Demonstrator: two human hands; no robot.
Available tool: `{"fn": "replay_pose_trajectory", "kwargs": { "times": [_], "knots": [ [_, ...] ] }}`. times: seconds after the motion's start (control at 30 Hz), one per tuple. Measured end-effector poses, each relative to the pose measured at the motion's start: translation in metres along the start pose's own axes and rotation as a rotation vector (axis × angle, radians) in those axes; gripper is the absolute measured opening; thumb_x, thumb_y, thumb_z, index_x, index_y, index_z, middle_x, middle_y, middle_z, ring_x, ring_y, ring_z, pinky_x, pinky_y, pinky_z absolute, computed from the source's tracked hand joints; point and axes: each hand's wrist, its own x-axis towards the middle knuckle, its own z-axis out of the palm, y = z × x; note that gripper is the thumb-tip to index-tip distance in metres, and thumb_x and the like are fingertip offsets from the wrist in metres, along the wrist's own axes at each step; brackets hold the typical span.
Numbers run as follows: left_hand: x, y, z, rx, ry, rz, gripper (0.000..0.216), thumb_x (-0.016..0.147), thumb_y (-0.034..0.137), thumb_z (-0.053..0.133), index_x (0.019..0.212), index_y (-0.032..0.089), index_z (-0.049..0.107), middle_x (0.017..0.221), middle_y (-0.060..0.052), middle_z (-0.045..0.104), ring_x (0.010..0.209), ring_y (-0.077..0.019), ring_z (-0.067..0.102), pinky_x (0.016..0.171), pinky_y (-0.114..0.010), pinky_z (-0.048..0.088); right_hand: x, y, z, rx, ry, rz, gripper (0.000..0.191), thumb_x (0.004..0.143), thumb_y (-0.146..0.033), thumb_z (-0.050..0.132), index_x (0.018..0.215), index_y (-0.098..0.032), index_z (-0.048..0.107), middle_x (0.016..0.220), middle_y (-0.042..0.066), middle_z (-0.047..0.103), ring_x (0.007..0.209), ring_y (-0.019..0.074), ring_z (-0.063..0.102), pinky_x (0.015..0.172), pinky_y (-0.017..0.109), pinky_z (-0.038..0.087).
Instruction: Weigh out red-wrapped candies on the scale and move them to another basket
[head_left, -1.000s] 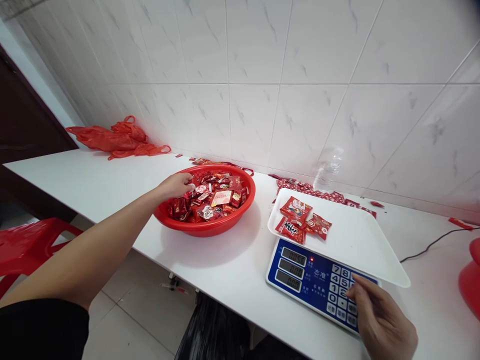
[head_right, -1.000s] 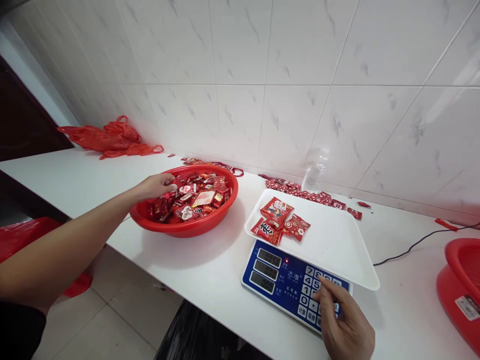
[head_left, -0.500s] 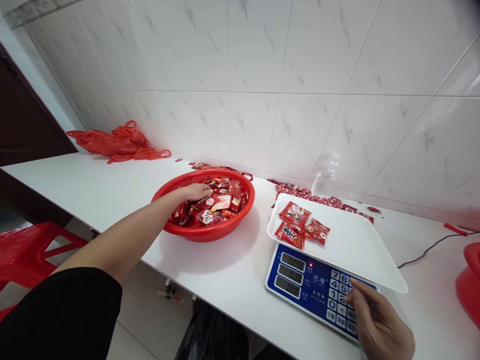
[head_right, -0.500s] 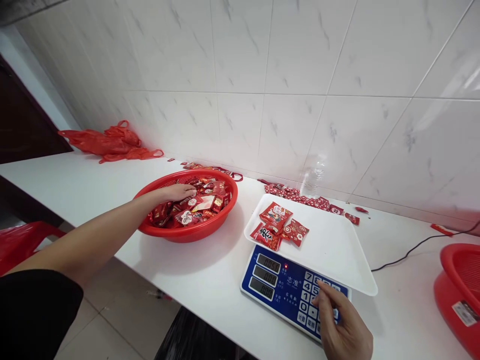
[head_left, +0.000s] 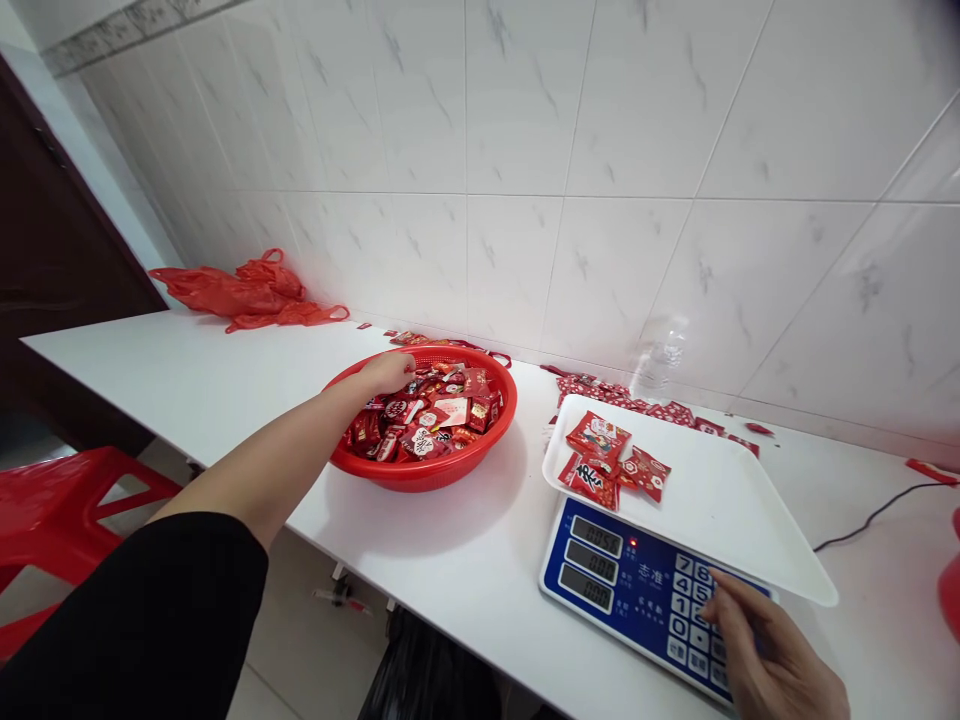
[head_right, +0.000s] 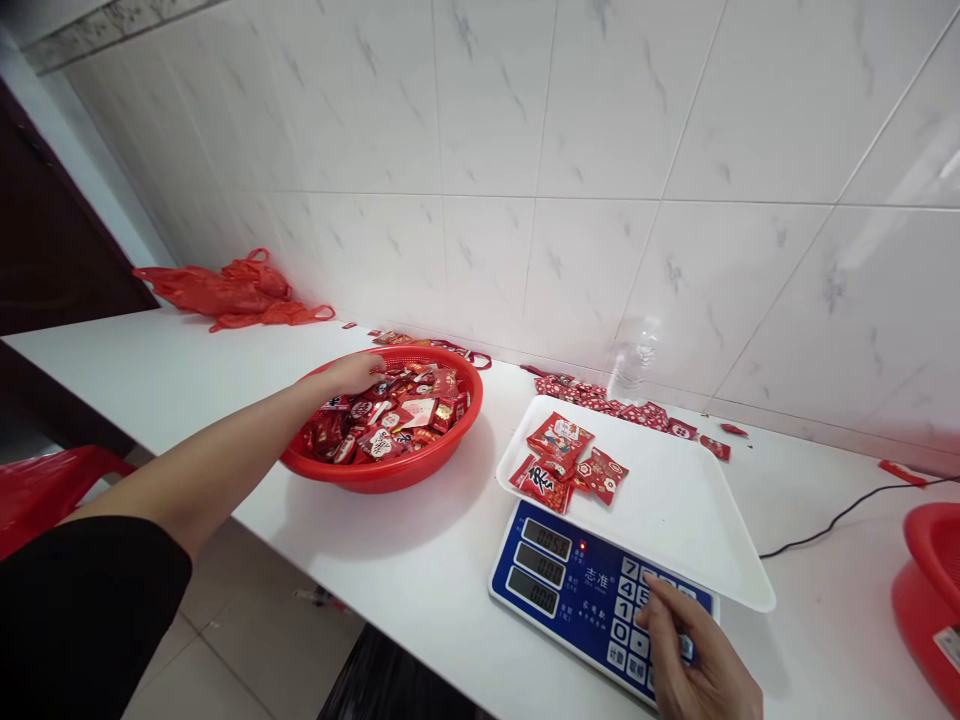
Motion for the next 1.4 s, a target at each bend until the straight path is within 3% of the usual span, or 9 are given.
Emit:
{"fn": "replay_pose_trajectory", "kwargs": {
  "times": [0.2,0.4,0.57,0.73,0.9,1.0,1.17,1.27,1.4],
  "knots": [
    [0.027,0.040,0.010,-0.005,-0.058,0.143,0.041,0.070,0.032,0.063,0.109,0.020,0.064,0.117,-0.011,0.066,0.110,-0.0265,0.059,0.091,-0.030,0.043,0.004,-0.002,0.003,0.032,-0.005,0.027,0.055,0.076,-0.067,0.056,0.095,-0.018,0.072,0.070,0.004,0.073,0.059,0.0192,0.070,0.046,0.020,0.055],
    [0.038,0.045,0.015,0.018,-0.103,0.152,0.035,0.064,0.029,0.065,0.097,0.017,0.065,0.105,-0.013,0.068,0.095,-0.0277,0.062,0.083,-0.033,0.047,0.007,-0.006,0.005,0.114,-0.003,0.017,0.051,0.076,-0.064,0.059,0.092,-0.018,0.073,0.068,0.004,0.072,0.055,0.0179,0.068,0.045,0.020,0.054],
    [0.027,0.039,0.012,-0.017,-0.086,0.146,0.016,0.060,0.028,0.065,0.075,0.021,0.064,0.092,-0.009,0.068,0.088,-0.0261,0.061,0.078,-0.032,0.046,0.007,-0.011,0.005,0.128,-0.026,-0.039,0.045,0.078,-0.060,0.059,0.089,-0.019,0.074,0.065,0.003,0.071,0.049,0.0155,0.065,0.042,0.020,0.051],
    [0.017,0.048,-0.003,-0.125,0.007,0.120,0.019,0.070,0.028,0.057,0.086,0.020,0.062,0.083,-0.007,0.068,0.080,-0.0244,0.062,0.070,-0.031,0.046,0.005,-0.018,0.003,0.148,-0.025,-0.061,0.039,0.080,-0.054,0.059,0.089,-0.019,0.073,0.064,0.003,0.070,0.049,0.0152,0.064,0.045,0.021,0.051],
    [0.004,0.110,-0.017,-0.357,0.058,0.139,0.030,0.087,0.030,0.038,0.113,0.020,0.050,0.091,-0.007,0.067,0.074,-0.0186,0.065,0.063,-0.028,0.049,0.007,-0.029,0.002,0.182,-0.013,-0.125,0.032,0.086,-0.044,0.055,0.092,-0.018,0.072,0.069,0.003,0.071,0.057,0.0151,0.065,0.057,0.024,0.054],
    [-0.022,0.170,-0.014,-0.678,-0.111,0.236,0.025,0.087,0.030,0.045,0.110,0.022,0.050,0.079,-0.003,0.066,0.066,-0.0159,0.063,0.061,-0.027,0.050,0.008,-0.032,0.002,0.195,-0.026,-0.152,0.028,0.088,-0.039,0.054,0.095,-0.018,0.071,0.070,0.003,0.069,0.058,0.0141,0.064,0.057,0.023,0.053],
    [-0.065,0.252,-0.002,-0.668,-0.262,0.455,0.024,0.089,0.025,0.044,0.110,0.020,0.053,0.080,-0.004,0.066,0.073,-0.0172,0.064,0.066,-0.030,0.052,0.010,-0.029,0.003,0.204,-0.010,-0.181,0.024,0.090,-0.035,0.054,0.097,-0.019,0.069,0.067,0.001,0.067,0.057,0.0132,0.062,0.057,0.024,0.052],
    [-0.078,0.274,0.001,-0.608,-0.092,0.600,0.025,0.089,0.024,0.046,0.112,0.022,0.056,0.101,-0.006,0.068,0.099,-0.0219,0.064,0.086,-0.038,0.050,0.011,-0.027,0.005,0.238,0.030,-0.224,0.020,0.090,-0.032,0.055,0.096,-0.019,0.069,0.066,0.000,0.066,0.057,0.0131,0.062,0.058,0.025,0.052],
    [-0.095,0.273,0.007,-0.898,0.243,0.674,0.026,0.092,0.029,0.046,0.116,0.021,0.054,0.118,-0.009,0.064,0.112,-0.0218,0.059,0.093,-0.039,0.049,0.012,-0.026,0.005,0.265,0.038,-0.252,0.016,0.089,-0.027,0.056,0.098,-0.020,0.068,0.067,-0.001,0.065,0.057,0.0126,0.062,0.058,0.025,0.052]
  ]
}}
